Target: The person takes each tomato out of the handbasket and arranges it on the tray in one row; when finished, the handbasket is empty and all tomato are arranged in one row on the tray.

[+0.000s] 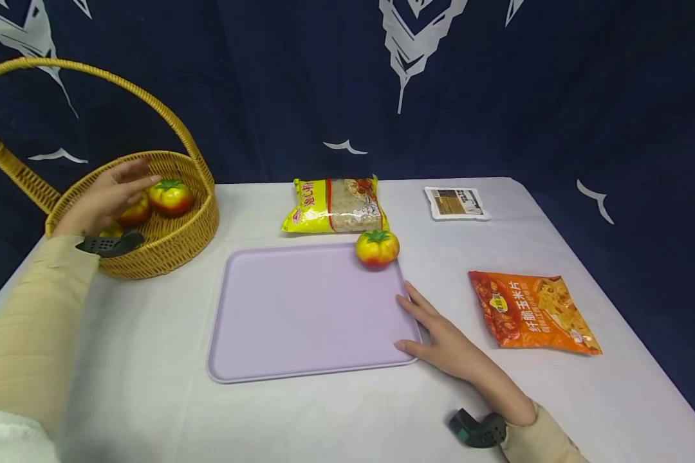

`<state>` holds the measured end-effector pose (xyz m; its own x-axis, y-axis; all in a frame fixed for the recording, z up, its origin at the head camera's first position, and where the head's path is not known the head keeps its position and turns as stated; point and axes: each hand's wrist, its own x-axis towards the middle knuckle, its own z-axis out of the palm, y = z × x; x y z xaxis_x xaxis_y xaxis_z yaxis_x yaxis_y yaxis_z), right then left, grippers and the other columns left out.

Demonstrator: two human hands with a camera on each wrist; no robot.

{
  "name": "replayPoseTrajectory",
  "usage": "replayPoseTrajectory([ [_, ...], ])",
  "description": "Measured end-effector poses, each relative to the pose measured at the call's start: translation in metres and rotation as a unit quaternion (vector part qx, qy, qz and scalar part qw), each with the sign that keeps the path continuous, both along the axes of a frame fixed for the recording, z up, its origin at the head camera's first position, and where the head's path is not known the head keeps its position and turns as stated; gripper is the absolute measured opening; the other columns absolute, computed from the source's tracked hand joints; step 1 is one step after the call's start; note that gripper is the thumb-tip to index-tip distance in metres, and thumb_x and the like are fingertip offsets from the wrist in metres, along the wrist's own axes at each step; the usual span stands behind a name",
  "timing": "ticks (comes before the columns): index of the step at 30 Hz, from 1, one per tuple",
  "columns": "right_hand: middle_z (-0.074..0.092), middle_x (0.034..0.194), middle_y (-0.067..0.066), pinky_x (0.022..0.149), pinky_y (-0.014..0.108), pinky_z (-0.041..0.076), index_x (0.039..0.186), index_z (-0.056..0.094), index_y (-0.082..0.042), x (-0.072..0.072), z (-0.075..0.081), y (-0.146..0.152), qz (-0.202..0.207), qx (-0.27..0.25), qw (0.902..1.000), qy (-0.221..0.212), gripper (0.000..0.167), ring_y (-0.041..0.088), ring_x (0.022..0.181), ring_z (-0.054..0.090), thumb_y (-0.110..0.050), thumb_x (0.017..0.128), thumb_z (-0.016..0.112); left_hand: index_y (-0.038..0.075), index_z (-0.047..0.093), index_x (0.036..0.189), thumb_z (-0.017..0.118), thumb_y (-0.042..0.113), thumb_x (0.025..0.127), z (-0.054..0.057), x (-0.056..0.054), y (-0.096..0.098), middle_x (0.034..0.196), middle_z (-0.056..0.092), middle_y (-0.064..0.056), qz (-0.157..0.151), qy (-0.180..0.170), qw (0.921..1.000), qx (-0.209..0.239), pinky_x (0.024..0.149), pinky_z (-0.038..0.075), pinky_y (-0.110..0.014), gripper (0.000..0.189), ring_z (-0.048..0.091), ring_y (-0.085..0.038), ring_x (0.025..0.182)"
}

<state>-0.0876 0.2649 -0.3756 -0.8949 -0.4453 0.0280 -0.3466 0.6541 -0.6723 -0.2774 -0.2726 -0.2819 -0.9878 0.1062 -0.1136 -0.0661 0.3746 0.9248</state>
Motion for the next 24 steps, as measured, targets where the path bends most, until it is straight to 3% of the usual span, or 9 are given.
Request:
replayPoseTrajectory([
  [5, 0.012, 0.154, 0.010, 0.102, 0.015, 0.009, 0.143, 0.036, -0.003, 0.0004, -0.0006, 0.0001, -0.002, 0.002, 1.0000, -0.001, 0.072, 0.035, 0.137, 0.012, -0.028, 0.085, 0.070, 0.009, 0.001, 0.150, 0.058, 0.036, 0.093, -0.0037, -0.0051, -0.0008, 0.154, -0.001, -0.014, -0.063, -0.022, 0.9954, -0.069, 0.109, 0.011, -0.048, 0.085, 0.001, -0.032, 0.138],
  [9, 0.011, 0.154, 0.009, 0.103, 0.017, 0.010, 0.143, 0.036, -0.004, 0.0003, -0.0007, -0.0006, -0.003, 0.001, 1.0000, -0.006, 0.072, 0.034, 0.137, 0.012, -0.029, 0.085, 0.070, 0.005, 0.002, 0.150, 0.059, 0.030, 0.093, -0.0038, -0.0078, 0.0015, 0.153, 0.001, -0.020, -0.097, -0.034, 0.9903, -0.093, 0.106, 0.015, -0.054, 0.084, 0.005, -0.037, 0.137],
  [15, 0.011, 0.155, 0.008, 0.108, 0.028, 0.013, 0.144, 0.036, -0.005, 0.0001, 0.0000, -0.0013, -0.004, 0.005, 1.0000, -0.007, 0.072, 0.033, 0.138, 0.012, -0.030, 0.085, 0.070, 0.001, 0.004, 0.149, 0.058, 0.024, 0.093, -0.0033, -0.0076, 0.0023, 0.151, 0.005, -0.025, -0.126, -0.046, 0.9851, -0.107, 0.102, 0.021, -0.059, 0.081, 0.014, -0.041, 0.133],
  [24, 0.011, 0.155, 0.008, 0.109, 0.041, 0.015, 0.144, 0.035, -0.006, -0.0002, -0.0004, -0.0005, -0.005, 0.009, 0.9999, -0.008, 0.073, 0.033, 0.138, 0.012, -0.030, 0.085, 0.070, 0.004, 0.005, 0.149, 0.060, 0.033, 0.092, -0.0042, -0.0080, 0.0047, 0.146, 0.009, -0.032, -0.147, -0.087, 0.9742, -0.147, 0.103, 0.023, -0.057, 0.085, 0.018, -0.044, 0.129],
])
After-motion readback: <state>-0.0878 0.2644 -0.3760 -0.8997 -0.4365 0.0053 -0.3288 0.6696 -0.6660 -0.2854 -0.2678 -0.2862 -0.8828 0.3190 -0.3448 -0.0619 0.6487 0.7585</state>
